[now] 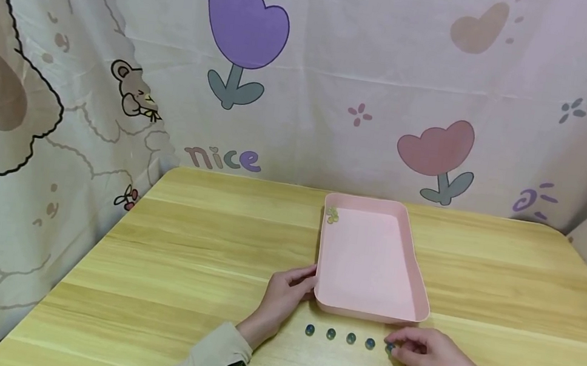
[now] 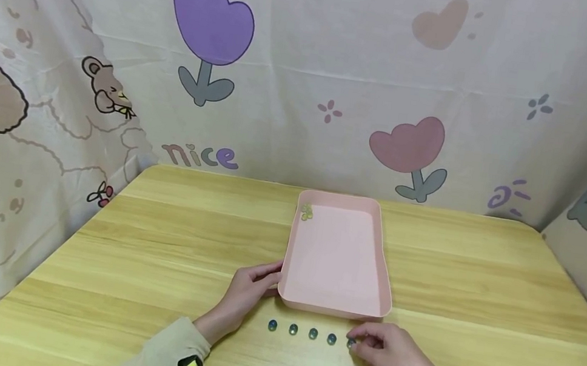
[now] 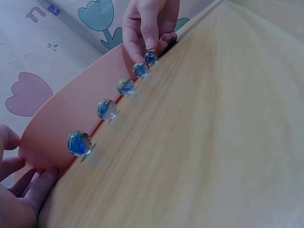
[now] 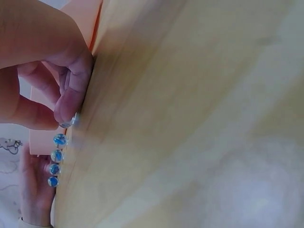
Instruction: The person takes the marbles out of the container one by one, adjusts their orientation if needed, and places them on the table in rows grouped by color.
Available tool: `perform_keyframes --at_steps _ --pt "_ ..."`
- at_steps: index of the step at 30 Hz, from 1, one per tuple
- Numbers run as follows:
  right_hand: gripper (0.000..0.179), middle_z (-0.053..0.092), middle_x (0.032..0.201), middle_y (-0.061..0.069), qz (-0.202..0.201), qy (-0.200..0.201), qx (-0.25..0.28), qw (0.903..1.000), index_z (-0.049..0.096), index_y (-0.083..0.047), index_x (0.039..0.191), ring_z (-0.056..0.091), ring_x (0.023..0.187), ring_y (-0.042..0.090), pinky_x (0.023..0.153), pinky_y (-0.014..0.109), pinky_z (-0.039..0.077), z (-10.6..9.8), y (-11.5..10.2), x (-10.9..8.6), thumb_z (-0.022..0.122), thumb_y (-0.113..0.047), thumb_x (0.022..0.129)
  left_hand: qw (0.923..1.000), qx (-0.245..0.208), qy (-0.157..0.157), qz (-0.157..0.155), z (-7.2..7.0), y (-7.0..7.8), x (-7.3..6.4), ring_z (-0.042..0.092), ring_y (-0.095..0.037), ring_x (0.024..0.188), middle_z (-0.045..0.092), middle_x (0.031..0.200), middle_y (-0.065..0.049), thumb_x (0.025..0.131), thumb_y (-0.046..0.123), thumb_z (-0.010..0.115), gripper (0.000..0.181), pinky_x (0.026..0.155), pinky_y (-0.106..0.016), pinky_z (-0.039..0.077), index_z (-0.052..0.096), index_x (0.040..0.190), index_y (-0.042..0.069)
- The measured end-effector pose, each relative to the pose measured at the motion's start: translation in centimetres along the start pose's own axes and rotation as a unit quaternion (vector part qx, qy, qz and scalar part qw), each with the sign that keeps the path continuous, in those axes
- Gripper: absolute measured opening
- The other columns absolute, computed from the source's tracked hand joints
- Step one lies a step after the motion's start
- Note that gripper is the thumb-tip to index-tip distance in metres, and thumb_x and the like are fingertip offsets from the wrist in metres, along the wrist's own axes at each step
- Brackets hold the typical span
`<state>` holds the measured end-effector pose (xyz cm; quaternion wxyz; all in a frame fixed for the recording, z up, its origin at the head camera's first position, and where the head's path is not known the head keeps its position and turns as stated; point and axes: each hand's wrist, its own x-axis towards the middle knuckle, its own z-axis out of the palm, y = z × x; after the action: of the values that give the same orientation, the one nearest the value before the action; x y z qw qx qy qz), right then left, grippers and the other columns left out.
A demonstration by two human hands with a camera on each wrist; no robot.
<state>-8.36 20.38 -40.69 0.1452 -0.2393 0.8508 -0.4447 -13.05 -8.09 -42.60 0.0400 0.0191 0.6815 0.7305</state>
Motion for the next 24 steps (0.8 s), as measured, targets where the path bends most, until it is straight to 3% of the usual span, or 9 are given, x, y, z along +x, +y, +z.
perform_keyframes --at_steps 24 --pt "0.025 0.055 0.075 -0.007 0.017 -0.005 0.021 0.9996 0.066 0.006 0.111 0.050 0.064 0.002 0.051 0.023 0.050 0.00 -0.14 -0.16 0.064 -0.010 0.092 1.0000 -0.007 0.000 0.004 -0.01 0.06 -0.14 0.063 -0.026 0.105 0.059 0.126 -0.020 0.096 0.011 0.061 0.035 0.085 -0.028 0.056 0.060 0.127 -0.004"
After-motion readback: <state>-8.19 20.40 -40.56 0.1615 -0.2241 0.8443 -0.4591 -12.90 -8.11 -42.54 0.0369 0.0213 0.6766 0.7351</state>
